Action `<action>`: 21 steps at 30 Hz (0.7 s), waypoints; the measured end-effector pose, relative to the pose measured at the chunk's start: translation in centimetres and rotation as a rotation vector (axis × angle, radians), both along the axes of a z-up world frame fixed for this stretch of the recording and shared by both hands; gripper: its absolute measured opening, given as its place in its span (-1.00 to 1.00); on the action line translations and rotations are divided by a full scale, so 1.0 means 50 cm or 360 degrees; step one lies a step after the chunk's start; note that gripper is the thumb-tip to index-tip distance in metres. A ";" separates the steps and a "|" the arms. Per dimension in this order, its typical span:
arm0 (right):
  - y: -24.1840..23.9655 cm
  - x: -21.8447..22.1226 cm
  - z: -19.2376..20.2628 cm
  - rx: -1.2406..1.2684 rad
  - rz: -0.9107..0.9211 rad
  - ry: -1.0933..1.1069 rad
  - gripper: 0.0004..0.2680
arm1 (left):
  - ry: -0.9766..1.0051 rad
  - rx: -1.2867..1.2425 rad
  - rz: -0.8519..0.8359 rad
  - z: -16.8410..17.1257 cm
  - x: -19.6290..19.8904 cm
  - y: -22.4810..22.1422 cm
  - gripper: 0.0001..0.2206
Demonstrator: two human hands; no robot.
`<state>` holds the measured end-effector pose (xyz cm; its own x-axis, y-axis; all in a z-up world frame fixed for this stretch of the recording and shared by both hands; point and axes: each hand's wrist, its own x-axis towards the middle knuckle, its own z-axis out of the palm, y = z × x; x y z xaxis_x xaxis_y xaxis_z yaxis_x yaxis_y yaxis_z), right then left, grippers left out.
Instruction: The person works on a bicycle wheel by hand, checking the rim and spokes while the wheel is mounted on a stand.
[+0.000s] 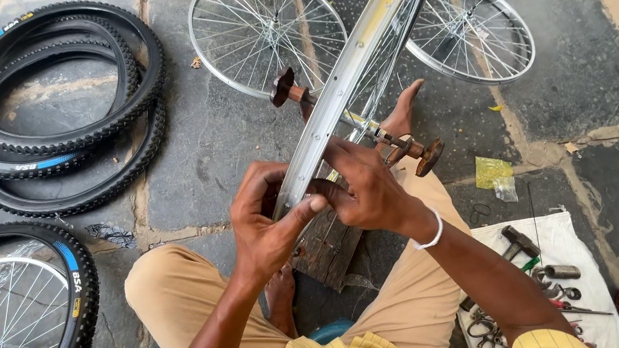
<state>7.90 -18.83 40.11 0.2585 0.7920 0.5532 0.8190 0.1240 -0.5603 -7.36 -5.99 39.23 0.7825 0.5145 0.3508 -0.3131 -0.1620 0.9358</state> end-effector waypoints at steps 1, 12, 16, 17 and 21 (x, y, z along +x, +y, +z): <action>0.004 -0.001 -0.010 0.0068 -0.0082 -0.0082 -0.73 | 0.0031 -0.0025 0.0010 0.005 0.003 0.000 -0.62; 0.061 -0.088 -0.085 0.0820 -0.0715 -0.0151 -0.73 | 0.0114 0.0058 0.0100 0.050 0.018 -0.005 -0.56; 0.072 -0.139 -0.082 0.0797 -0.0834 0.0030 -0.73 | 0.0075 0.0247 -0.0057 0.064 0.034 0.025 -0.60; 0.070 -0.133 -0.076 0.0798 -0.0831 0.0013 -0.75 | 0.0078 0.0302 -0.0091 0.072 0.039 0.029 -0.62; 0.043 -0.062 -0.029 0.0677 -0.0828 0.0125 -0.73 | 0.0230 0.0450 0.0055 0.118 0.068 0.009 -0.59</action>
